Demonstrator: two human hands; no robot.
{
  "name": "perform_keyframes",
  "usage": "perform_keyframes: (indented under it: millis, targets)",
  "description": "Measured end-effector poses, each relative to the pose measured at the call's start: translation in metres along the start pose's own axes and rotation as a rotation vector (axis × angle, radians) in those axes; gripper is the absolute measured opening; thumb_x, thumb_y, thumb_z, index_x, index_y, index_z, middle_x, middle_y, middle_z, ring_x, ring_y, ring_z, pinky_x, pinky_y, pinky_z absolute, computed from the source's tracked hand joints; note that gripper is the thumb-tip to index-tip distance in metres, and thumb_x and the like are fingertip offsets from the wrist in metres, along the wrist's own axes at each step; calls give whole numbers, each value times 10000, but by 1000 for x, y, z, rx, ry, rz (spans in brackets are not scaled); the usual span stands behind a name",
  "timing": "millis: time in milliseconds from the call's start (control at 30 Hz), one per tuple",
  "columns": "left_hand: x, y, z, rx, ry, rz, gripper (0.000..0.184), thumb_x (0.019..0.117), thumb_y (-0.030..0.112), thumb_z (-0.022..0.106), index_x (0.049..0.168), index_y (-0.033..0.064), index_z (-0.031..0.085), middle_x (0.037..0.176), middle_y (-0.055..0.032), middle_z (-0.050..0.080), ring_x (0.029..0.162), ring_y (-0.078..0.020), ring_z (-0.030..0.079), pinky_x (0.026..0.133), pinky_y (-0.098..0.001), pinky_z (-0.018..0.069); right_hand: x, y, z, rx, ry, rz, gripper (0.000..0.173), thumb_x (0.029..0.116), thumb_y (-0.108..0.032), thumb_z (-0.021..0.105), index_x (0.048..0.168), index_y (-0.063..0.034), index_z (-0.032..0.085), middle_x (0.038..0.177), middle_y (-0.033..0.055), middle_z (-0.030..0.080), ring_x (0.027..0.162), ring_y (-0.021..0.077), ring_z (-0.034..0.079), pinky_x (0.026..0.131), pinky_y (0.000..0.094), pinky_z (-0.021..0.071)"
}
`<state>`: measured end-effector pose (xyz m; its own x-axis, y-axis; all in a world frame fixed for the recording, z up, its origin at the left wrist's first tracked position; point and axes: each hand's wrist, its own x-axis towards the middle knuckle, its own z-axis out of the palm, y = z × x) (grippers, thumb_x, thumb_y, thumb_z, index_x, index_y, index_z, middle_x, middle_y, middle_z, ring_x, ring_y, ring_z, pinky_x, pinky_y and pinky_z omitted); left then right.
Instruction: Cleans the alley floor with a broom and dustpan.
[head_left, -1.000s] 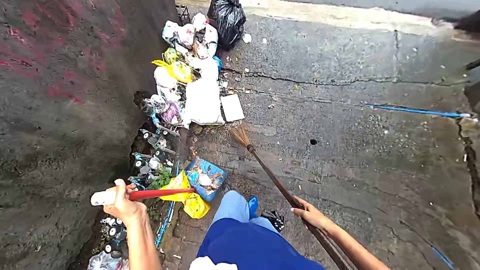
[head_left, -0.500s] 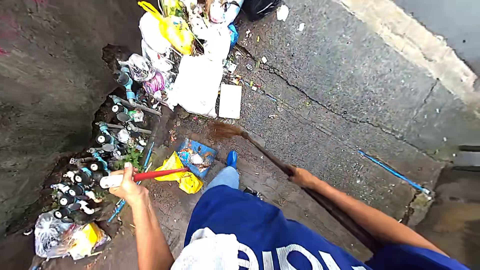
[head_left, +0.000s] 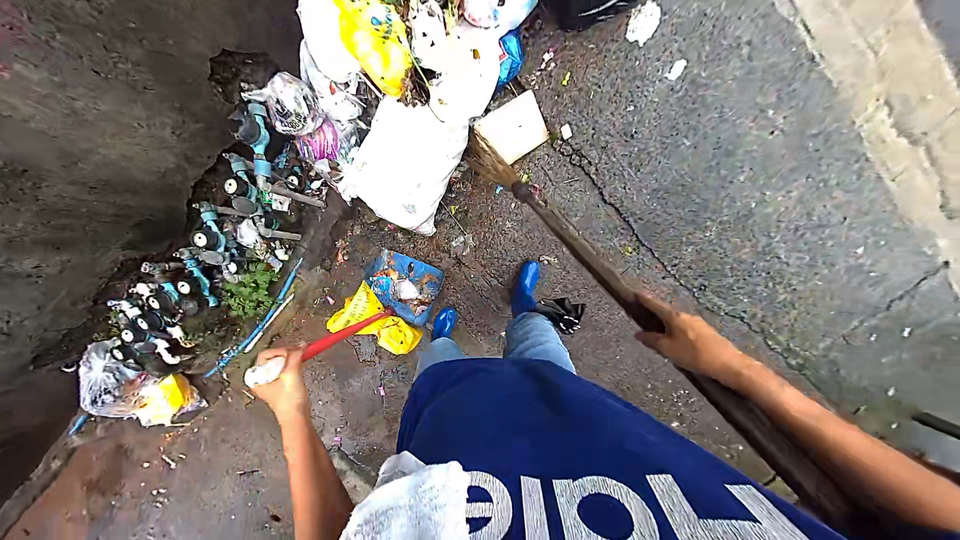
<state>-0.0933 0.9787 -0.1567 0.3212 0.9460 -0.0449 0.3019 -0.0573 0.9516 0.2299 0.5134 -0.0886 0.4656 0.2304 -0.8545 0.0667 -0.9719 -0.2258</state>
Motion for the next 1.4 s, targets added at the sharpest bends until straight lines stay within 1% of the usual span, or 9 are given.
perform_keyframes:
  millis: [167, 300, 433, 700, 833, 933, 1067, 1233, 1400]
  targets:
    - [-44, 10, 50, 178, -108, -82, 204, 732, -67, 697, 898, -67, 579, 889, -30, 678, 913, -73, 668, 905, -290, 564, 4, 65, -25, 58, -309, -44, 709, 992, -233, 695, 1614, -156, 364, 1378, 231, 632, 1265, 384, 626, 1099, 593, 457]
    - [-73, 4, 85, 300, -63, -208, 273, 750, -97, 724, 994, -128, 605, 977, -123, 687, 950, -98, 650, 901, -284, 543, 99, 97, -87, -271, -405, -70, 576, 980, -131, 662, 1520, -81, 468, 1218, 343, 647, 1124, 543, 630, 940, 733, 465]
    - [-94, -2, 106, 293, 60, -278, 327, 736, -122, 717, 1038, -139, 592, 1045, -174, 684, 1002, -158, 659, 915, -333, 553, 139, 76, -161, -278, -226, -64, 644, 1008, -137, 637, 1596, -94, 378, 1270, 357, 624, 1173, 550, 605, 982, 721, 442]
    - [-111, -25, 112, 229, 112, -266, 380, 750, -101, 688, 1106, -161, 570, 1096, -184, 673, 1025, -132, 643, 925, -291, 536, 45, 93, -155, -82, -236, -80, 700, 978, -205, 701, 1605, -175, 392, 1298, 260, 666, 1190, 426, 657, 1038, 641, 482]
    - [-108, -27, 135, 269, -34, -338, 462, 797, -64, 739, 1224, -132, 577, 1171, -221, 651, 1056, -160, 627, 941, -306, 522, 90, 68, -157, -288, -410, -65, 658, 996, -128, 652, 1596, -151, 383, 1283, 294, 644, 1166, 475, 636, 992, 671, 474]
    - [-103, -24, 155, 330, -185, -366, 520, 835, -3, 774, 1302, -105, 569, 1251, -258, 640, 1147, -249, 629, 1009, -378, 506, 135, 41, -187, -388, -253, -32, 648, 994, -128, 630, 1590, -113, 377, 1305, 324, 621, 1197, 514, 611, 990, 699, 460]
    - [-103, -33, 160, 296, -183, -169, 265, 909, 60, 718, 1088, -130, 671, 1127, -245, 699, 1082, -232, 671, 1006, -367, 515, 96, 63, -200, -298, -145, -40, 651, 1007, -196, 652, 1601, -171, 386, 1282, 293, 647, 1163, 482, 638, 997, 671, 474]
    - [-70, -5, 133, 324, -138, -106, 300, 917, 59, 712, 1076, -182, 632, 1084, -264, 695, 1041, -175, 673, 990, -316, 512, 22, 139, -233, -496, -37, 163, 603, 1042, -229, 604, 1605, -267, 393, 1375, 277, 623, 1192, 555, 612, 949, 761, 447]
    - [-56, 38, 116, 392, -106, -38, 326, 921, 78, 715, 1052, -205, 620, 1031, -270, 697, 995, -132, 674, 954, -284, 523, -3, 118, -216, -413, 53, 297, 568, 1032, -223, 617, 1575, -276, 458, 1326, 279, 654, 1189, 537, 623, 953, 737, 460]
